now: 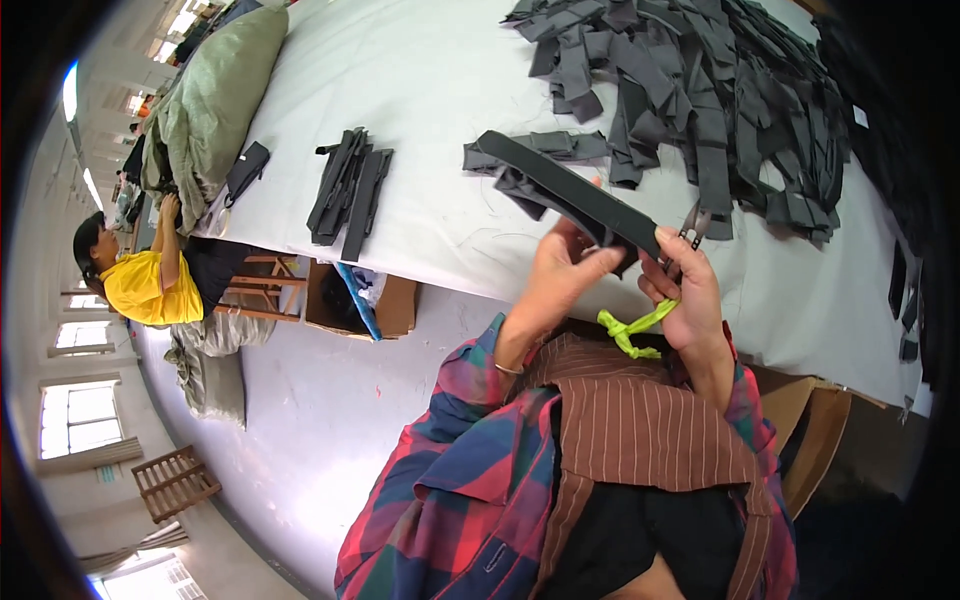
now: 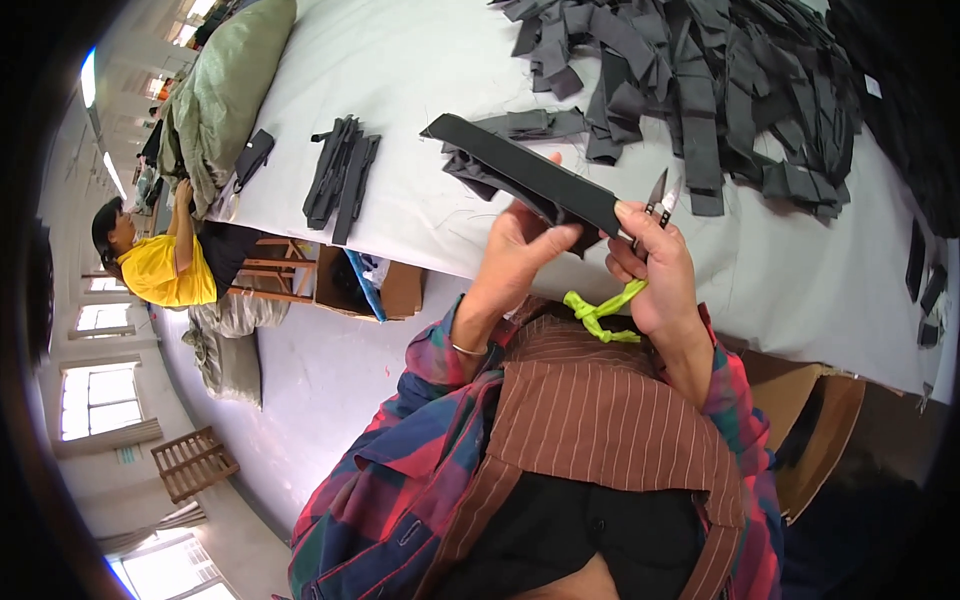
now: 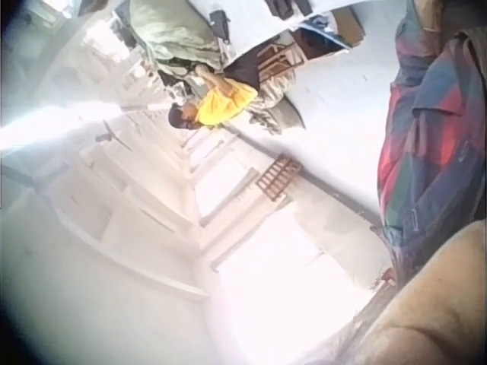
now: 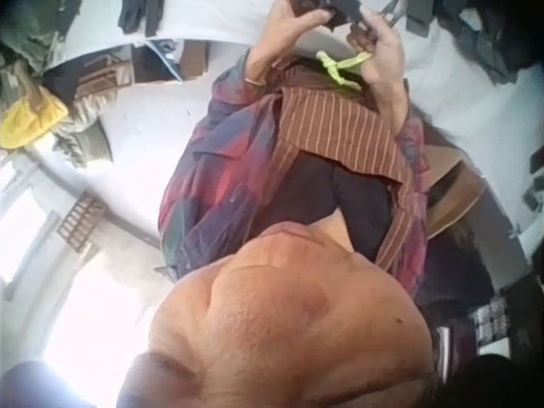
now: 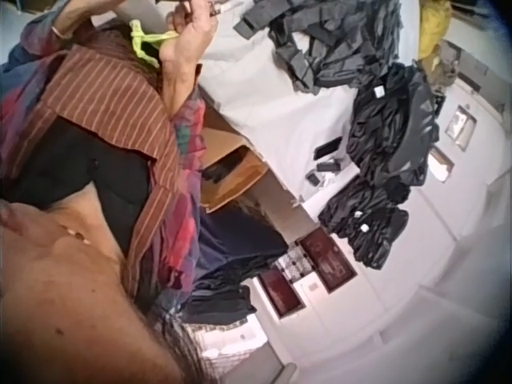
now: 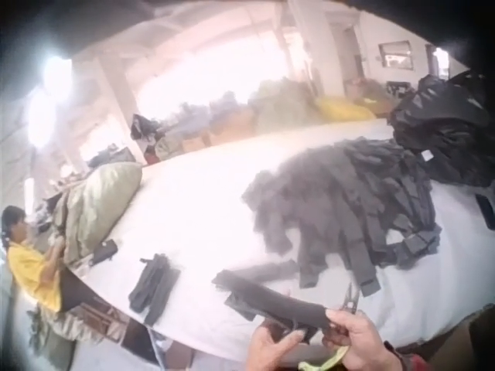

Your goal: Inspecting black fabric straps and trimming loose threads with a small tool.

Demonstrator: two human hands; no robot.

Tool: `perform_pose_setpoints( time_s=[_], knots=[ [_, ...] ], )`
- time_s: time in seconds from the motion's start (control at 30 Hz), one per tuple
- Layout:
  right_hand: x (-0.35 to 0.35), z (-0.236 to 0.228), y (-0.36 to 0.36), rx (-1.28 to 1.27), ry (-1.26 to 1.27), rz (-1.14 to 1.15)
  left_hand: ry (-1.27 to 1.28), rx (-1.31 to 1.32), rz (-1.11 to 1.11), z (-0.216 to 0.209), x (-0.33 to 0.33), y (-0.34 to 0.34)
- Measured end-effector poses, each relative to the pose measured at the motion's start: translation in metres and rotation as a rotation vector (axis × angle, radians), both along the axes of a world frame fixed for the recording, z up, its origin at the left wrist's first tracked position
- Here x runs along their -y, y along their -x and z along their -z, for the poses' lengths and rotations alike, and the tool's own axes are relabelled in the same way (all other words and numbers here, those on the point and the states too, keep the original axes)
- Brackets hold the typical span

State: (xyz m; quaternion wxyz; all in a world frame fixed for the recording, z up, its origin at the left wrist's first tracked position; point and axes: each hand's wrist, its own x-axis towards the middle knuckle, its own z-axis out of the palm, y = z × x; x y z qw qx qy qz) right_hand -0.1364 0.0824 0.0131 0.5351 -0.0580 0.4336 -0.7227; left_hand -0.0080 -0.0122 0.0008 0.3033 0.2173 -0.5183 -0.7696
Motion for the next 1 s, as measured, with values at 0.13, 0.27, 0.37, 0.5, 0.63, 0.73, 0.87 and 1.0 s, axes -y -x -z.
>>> perform_pose_setpoints(
  time_s=[0.13, 0.27, 0.37, 0.5, 0.63, 0.73, 0.87, 1.0],
  knots=[
    [0.002, 0.002, -0.010, -0.166, 0.016, -0.105, -0.260, -0.118, -0.092, -0.005, 0.010, 0.000],
    [0.000, -0.004, -0.014, -0.332, -0.004, -0.236, -0.244, -0.070, -0.078, 0.003, 0.013, -0.008],
    [0.000, -0.002, -0.008, -0.565, 0.119, -0.272, -0.243, 0.001, -0.107, 0.005, 0.014, -0.008],
    [0.002, -0.010, 0.004, -0.987, 0.126, -0.091, -0.242, -0.026, -0.034, -0.003, 0.014, -0.013],
    [0.007, -0.012, 0.007, -1.113, 0.105, -0.039, -0.223, -0.060, 0.013, -0.003, 0.010, -0.014],
    [0.012, -0.017, 0.005, -1.191, 0.081, -0.037, -0.125, -0.028, 0.020, -0.002, 0.005, -0.014],
    [0.016, -0.022, -0.001, -1.203, -0.047, -0.115, 0.088, 0.062, 0.009, 0.004, 0.002, -0.013],
    [0.017, -0.019, -0.006, -1.282, -0.027, -0.054, 0.146, 0.119, 0.006, 0.000, -0.002, -0.011]
  ],
)
